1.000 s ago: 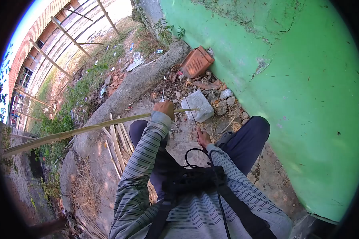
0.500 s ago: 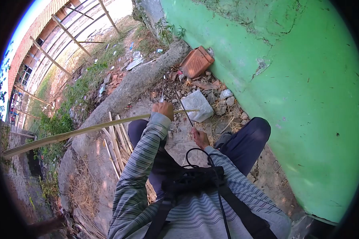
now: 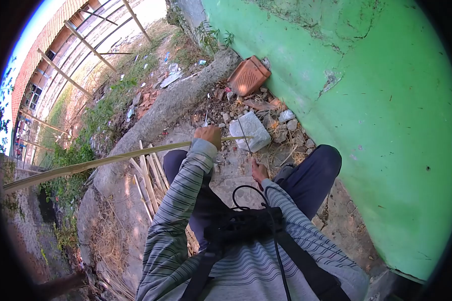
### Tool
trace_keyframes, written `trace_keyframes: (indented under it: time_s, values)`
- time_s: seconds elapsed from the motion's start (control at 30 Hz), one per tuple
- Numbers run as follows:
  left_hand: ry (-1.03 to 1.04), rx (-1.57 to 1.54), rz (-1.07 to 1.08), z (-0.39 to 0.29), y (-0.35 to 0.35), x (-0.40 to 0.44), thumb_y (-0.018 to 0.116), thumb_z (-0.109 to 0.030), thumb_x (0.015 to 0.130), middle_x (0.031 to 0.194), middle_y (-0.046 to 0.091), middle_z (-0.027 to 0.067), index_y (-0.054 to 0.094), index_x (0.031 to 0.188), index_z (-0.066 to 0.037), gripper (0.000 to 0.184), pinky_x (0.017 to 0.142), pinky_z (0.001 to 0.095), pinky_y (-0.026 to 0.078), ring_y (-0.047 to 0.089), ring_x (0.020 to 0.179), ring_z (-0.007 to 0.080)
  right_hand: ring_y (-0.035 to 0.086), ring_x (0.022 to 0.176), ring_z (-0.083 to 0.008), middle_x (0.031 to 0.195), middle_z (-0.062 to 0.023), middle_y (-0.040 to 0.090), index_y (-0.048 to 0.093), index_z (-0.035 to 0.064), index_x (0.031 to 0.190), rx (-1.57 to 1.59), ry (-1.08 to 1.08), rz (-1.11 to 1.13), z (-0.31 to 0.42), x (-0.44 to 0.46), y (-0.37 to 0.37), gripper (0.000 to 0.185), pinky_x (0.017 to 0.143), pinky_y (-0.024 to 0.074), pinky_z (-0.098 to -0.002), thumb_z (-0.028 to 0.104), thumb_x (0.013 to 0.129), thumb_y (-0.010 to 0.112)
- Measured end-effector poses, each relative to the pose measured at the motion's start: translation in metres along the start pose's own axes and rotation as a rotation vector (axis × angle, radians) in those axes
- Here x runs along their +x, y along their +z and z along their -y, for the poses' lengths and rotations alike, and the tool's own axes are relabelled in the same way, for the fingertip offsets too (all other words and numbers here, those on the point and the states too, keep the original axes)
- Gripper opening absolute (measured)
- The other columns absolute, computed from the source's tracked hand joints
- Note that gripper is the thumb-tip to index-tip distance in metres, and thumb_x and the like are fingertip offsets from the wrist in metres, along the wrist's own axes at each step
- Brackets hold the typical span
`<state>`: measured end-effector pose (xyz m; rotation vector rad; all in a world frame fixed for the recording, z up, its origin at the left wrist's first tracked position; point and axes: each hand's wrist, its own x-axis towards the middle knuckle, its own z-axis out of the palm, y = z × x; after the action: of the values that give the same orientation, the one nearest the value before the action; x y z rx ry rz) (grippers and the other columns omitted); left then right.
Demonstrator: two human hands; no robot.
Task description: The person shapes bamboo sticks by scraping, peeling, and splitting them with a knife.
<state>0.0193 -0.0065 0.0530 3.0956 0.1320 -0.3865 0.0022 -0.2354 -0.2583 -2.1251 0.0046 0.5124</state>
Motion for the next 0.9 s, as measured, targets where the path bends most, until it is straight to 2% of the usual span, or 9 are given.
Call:
trace_keyframes:
  time_s: [0.07, 0.2, 0.23, 0.3, 0.37, 0.43, 0.67, 0.73, 0.9]
  values:
    - [-0.009, 0.029, 0.019, -0.001, 0.003, -0.003, 0.069, -0.016, 0.075, 0.085, 0.072, 0.0181, 0.075, 0.089, -0.005, 0.019, 0.074, 0.0459, 0.058, 0.073, 0.085, 0.0356, 0.054, 0.047, -0.0197, 0.053, -0.0085, 0.052, 0.055, 0.0035, 0.062, -0.010, 0.119, -0.010, -0.003, 0.005, 0.005, 0.074, 0.050, 0.0444, -0.0385, 0.069, 0.095, 0.044]
    - [-0.022, -0.005, -0.022, 0.001, 0.009, -0.004, 0.068, -0.015, 0.075, 0.086, 0.072, 0.0182, 0.074, 0.088, -0.005, 0.018, 0.075, 0.0459, 0.058, 0.073, 0.084, 0.0359, 0.048, 0.044, -0.0129, 0.052, -0.0031, 0.050, 0.050, 0.0081, 0.060, 0.176, -0.032, 0.037, 0.025, -0.019, 0.007, 0.068, 0.044, 0.0375, -0.0311, 0.066, 0.095, 0.048]
    - [-0.031, -0.005, -0.015, 0.001, 0.011, -0.003, 0.068, -0.015, 0.075, 0.086, 0.072, 0.0186, 0.074, 0.088, -0.005, 0.018, 0.075, 0.0460, 0.058, 0.073, 0.084, 0.0359, 0.048, 0.044, -0.0129, 0.052, -0.0031, 0.050, 0.050, 0.0081, 0.060, 0.172, -0.028, 0.040, 0.035, -0.023, 0.005, 0.068, 0.044, 0.0375, -0.0311, 0.066, 0.095, 0.048]
    - [-0.037, -0.007, -0.002, 0.000, 0.014, -0.003, 0.068, -0.015, 0.074, 0.086, 0.072, 0.0191, 0.074, 0.087, -0.005, 0.017, 0.075, 0.0462, 0.058, 0.073, 0.085, 0.0359, 0.068, 0.069, -0.0285, 0.070, -0.0177, 0.067, 0.068, -0.0029, 0.075, 0.280, -0.054, 0.201, 0.045, -0.026, 0.001, 0.077, 0.069, 0.0508, -0.0406, 0.068, 0.094, 0.044]
    - [-0.030, -0.017, -0.015, 0.001, 0.013, -0.005, 0.068, -0.015, 0.074, 0.087, 0.072, 0.0198, 0.074, 0.087, -0.005, 0.017, 0.075, 0.0459, 0.058, 0.073, 0.085, 0.0358, 0.065, 0.062, -0.0209, 0.063, -0.0125, 0.063, 0.066, -0.0014, 0.071, 0.336, -0.046, 0.222, 0.050, -0.033, -0.006, 0.077, 0.062, 0.0493, -0.0373, 0.069, 0.094, 0.045]
    - [-0.031, -0.016, -0.018, 0.002, 0.010, -0.009, 0.068, -0.015, 0.074, 0.087, 0.072, 0.0198, 0.074, 0.087, -0.004, 0.018, 0.076, 0.0457, 0.058, 0.073, 0.086, 0.0356, 0.051, 0.042, -0.0138, 0.053, -0.0045, 0.053, 0.054, 0.0056, 0.063, 0.262, 0.087, 0.102, 0.037, -0.031, -0.008, 0.068, 0.041, 0.0381, -0.0292, 0.064, 0.097, 0.048]
    - [-0.055, -0.015, 0.037, -0.001, 0.010, -0.015, 0.069, -0.016, 0.072, 0.091, 0.073, 0.0201, 0.074, 0.090, -0.004, 0.022, 0.078, 0.0455, 0.058, 0.072, 0.090, 0.0354, 0.051, 0.041, -0.0166, 0.054, -0.0064, 0.055, 0.055, 0.0034, 0.062, 0.262, 0.230, 0.082, 0.027, -0.022, 0.002, 0.075, 0.042, 0.0413, -0.0337, 0.069, 0.095, 0.043]
    - [-0.053, -0.030, 0.046, 0.000, 0.007, -0.015, 0.069, -0.016, 0.073, 0.092, 0.072, 0.0203, 0.074, 0.090, -0.003, 0.022, 0.079, 0.0455, 0.058, 0.072, 0.090, 0.0355, 0.051, 0.041, -0.0185, 0.054, -0.0069, 0.055, 0.056, 0.0016, 0.062, 0.167, -0.143, 0.000, 0.034, -0.031, 0.000, 0.077, 0.044, 0.0435, -0.0364, 0.070, 0.094, 0.044]
    - [-0.053, -0.056, 0.050, 0.003, 0.002, -0.016, 0.069, -0.015, 0.075, 0.093, 0.072, 0.0214, 0.074, 0.091, -0.003, 0.021, 0.079, 0.0457, 0.058, 0.072, 0.091, 0.0363, 0.056, 0.043, -0.0208, 0.054, -0.0081, 0.056, 0.058, 0.0000, 0.065, 0.080, 0.062, -0.015, -0.033, -0.005, 0.012, 0.078, 0.044, 0.0455, -0.0371, 0.072, 0.092, 0.045]
